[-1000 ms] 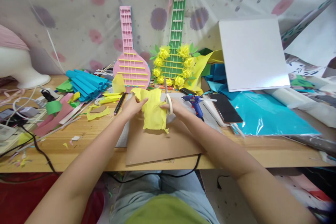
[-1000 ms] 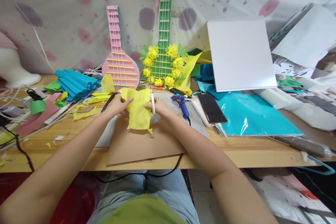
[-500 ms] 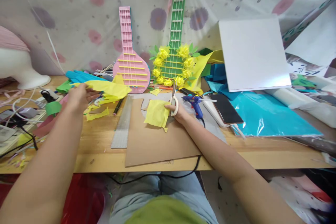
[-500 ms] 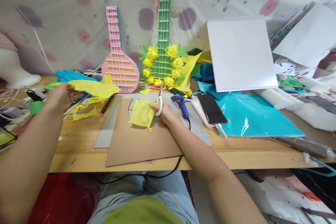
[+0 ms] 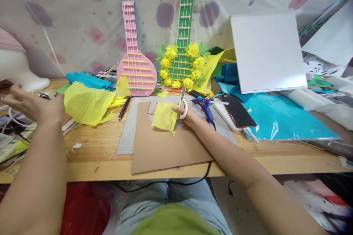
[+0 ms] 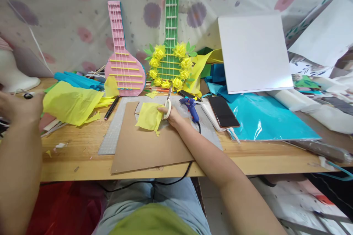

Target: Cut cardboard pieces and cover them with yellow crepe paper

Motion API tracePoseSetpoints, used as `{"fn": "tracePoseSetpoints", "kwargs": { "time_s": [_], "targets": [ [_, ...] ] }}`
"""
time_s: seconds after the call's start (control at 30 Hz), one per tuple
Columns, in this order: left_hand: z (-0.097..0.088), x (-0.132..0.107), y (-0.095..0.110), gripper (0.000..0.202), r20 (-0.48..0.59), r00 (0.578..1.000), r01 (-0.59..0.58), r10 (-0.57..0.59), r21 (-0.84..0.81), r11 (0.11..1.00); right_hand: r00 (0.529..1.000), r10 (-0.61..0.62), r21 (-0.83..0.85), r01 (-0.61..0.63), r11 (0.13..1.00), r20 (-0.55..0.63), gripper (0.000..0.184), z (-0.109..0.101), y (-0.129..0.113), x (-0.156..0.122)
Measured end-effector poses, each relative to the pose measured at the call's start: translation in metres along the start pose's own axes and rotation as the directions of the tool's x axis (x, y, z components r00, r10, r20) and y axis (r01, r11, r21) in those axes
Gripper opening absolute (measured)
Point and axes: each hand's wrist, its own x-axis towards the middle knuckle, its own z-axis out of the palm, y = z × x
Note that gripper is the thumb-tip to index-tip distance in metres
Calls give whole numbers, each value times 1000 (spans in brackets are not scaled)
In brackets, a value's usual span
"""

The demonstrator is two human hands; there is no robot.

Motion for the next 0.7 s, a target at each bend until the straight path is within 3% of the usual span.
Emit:
{"fn": "tracePoseSetpoints", "kwargs": {
  "time_s": [0.03, 0.07, 0.1, 0.13, 0.2, 0.23, 0.3, 0.33, 0.4, 0.43, 0.47, 0.6, 0.7],
  "targets": [
    [0, -7, 12, 58, -94, 991, -100, 97, -26, 995, 1000, 8, -3, -8, 1000, 10, 35, 1, -1, 1],
    [2, -16, 24, 53, -121, 974, -198, 191, -46, 979, 1000, 17, -9, -17, 1000, 18, 35, 2, -1, 1],
    [6, -28, 37, 36, -61, 964, -263, 258, -77, 962, 999, 26, -21, -26, 999, 24, 35, 3, -2, 2],
    [11, -42, 50, 20, 74, 957, -271, 282, -133, 953, 999, 35, -40, -34, 999, 27, 36, 5, -2, 4],
    [25, -78, 73, 22, 399, 881, -160, 255, -255, 954, 999, 48, -94, -46, 995, 19, 38, 10, -4, 7],
    [32, -98, 82, 24, 590, 763, -97, 264, -299, 949, 999, 46, -120, -44, 992, 13, 39, 13, -5, 8],
    [45, -138, 95, 30, 805, 538, 36, 249, -318, 948, 999, 28, -144, -24, 989, 29, 41, 18, -7, 11],
    [50, -156, 98, 38, 889, 387, 134, 245, -317, 939, 999, 22, -142, -15, 990, 46, 42, 19, -7, 11],
    [59, -185, 101, 53, 963, 88, 401, 253, -267, 876, 998, 2, -131, 5, 991, 57, 43, 20, -9, 12],
    [62, -194, 101, 59, 967, 14, 481, 254, -229, 846, 999, -18, -135, 24, 991, 46, 43, 19, -10, 11],
    [66, -201, 100, 63, 972, 34, 523, 231, -214, 825, 998, -46, -150, 50, 987, 31, 43, 18, -10, 9],
    [77, -210, 92, 67, 963, 231, 601, 139, -254, 758, 990, -141, -390, 137, 911, 21, 40, 10, -14, 2],
    [81, -211, 86, 69, 954, 280, 646, 108, -270, 714, 987, -161, -609, 122, 784, -9, 39, 7, -14, 1]
  ]
}}
